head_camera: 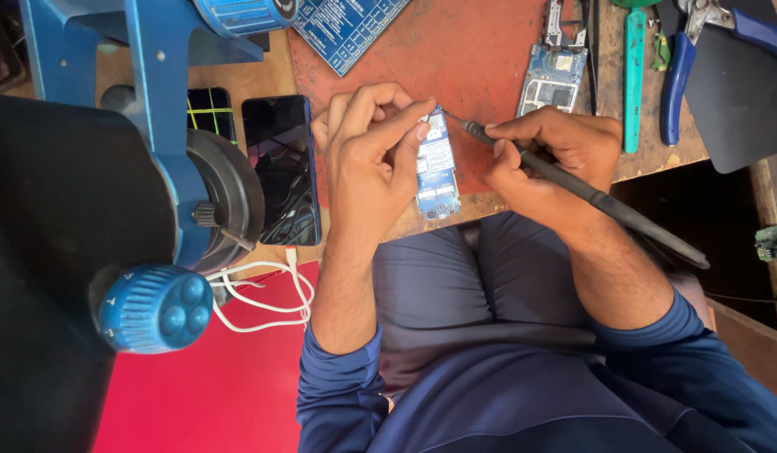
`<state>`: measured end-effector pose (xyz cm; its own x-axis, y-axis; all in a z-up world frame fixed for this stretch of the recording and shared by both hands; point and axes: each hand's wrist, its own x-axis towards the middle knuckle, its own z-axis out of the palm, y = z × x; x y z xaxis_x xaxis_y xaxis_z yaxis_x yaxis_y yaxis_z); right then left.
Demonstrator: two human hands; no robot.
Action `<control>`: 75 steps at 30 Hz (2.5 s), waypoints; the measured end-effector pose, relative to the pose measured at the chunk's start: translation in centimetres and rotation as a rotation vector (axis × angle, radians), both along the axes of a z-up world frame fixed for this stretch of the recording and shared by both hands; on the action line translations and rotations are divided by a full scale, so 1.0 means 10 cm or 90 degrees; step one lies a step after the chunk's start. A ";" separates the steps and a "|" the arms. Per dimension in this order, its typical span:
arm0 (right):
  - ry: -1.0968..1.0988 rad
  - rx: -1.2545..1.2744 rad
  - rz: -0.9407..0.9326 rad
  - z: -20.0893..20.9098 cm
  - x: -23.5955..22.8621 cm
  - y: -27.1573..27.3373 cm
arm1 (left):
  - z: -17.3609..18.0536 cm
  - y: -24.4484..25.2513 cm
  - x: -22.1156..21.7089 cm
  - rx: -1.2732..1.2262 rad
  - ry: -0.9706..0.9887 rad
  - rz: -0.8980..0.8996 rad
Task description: The person uses a soldering iron on a small blue circuit board, then picks up a black plastic component and attaches it to the board. They continue to adjust and inspect the assembly by hand.
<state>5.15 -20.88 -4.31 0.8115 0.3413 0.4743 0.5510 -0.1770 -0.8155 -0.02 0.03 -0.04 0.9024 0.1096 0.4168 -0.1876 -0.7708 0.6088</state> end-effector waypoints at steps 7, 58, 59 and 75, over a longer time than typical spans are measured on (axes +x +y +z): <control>0.005 -0.012 -0.003 0.00 0.00 0.00 | -0.01 0.00 0.00 -0.003 -0.003 0.002; 0.024 0.050 -0.065 -0.04 -0.05 -0.04 | -0.04 0.03 -0.05 -0.006 -0.009 0.019; 0.040 0.077 -0.061 -0.04 -0.07 -0.04 | -0.05 0.03 -0.05 -0.008 -0.011 0.020; 0.092 0.370 -0.159 0.12 0.10 -0.54 | -0.10 -0.04 -0.11 0.057 -0.064 0.056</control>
<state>6.15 -26.32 -3.16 0.9031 -0.1452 0.4042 0.4273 0.2071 -0.8801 -1.12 -0.36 -1.09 0.8443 0.1443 0.5161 -0.1740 -0.8371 0.5187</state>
